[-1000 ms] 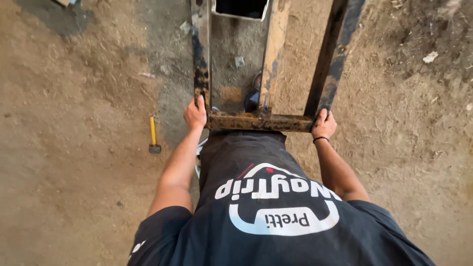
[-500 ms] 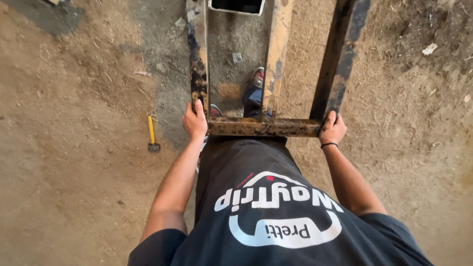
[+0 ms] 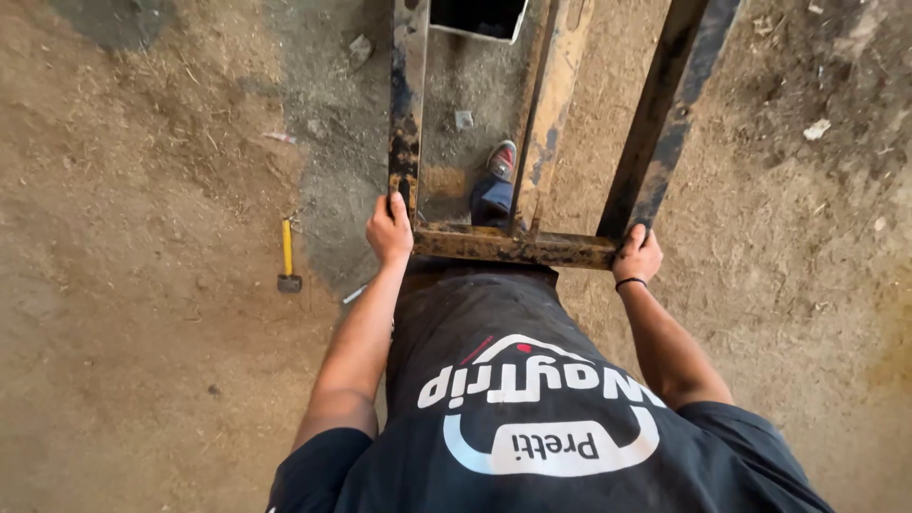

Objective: Moving and lifting a heavy metal frame in a workshop area

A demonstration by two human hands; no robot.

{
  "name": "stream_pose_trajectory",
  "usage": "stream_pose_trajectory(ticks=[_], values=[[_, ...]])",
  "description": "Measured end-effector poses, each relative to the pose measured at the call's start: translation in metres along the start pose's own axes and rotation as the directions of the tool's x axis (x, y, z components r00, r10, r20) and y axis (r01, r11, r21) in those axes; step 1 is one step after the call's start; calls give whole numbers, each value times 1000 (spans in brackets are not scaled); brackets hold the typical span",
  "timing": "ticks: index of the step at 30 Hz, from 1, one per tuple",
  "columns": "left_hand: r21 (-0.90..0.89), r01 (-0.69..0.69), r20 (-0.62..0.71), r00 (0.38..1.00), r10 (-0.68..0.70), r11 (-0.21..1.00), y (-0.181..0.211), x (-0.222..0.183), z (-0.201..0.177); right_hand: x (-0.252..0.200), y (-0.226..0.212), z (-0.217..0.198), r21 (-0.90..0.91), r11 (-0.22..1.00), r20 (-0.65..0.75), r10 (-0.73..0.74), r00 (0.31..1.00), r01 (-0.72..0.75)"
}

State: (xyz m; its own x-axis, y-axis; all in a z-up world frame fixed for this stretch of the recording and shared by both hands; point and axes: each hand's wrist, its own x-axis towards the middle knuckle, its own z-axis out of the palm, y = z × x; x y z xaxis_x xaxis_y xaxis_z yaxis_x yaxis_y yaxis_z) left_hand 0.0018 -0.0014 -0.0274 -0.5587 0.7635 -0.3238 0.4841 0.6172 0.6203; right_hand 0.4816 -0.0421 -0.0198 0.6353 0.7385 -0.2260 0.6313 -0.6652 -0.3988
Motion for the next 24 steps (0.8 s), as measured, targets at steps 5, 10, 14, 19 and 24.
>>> stream_pose_trajectory(ticks=[5,10,14,19,24], values=[[-66,11,-16,1000,-12,998,-12,3,12,-5,-4,7,-67,997,-1,27,1000,-27],[-102,8,-7,1000,-8,995,-3,-9,-8,-7,5,-7,-9,1000,7,-2,1000,2],[-86,-54,-16,998,53,995,6,-17,-29,-4,11,-33,-46,999,-10,-27,1000,26],[-69,-58,6,998,58,996,20,-22,-40,-5,3,-55,-37,996,11,-76,997,77],[-27,-84,-2,996,84,996,20,-15,-29,2,8,-27,-69,992,-17,-108,994,107]])
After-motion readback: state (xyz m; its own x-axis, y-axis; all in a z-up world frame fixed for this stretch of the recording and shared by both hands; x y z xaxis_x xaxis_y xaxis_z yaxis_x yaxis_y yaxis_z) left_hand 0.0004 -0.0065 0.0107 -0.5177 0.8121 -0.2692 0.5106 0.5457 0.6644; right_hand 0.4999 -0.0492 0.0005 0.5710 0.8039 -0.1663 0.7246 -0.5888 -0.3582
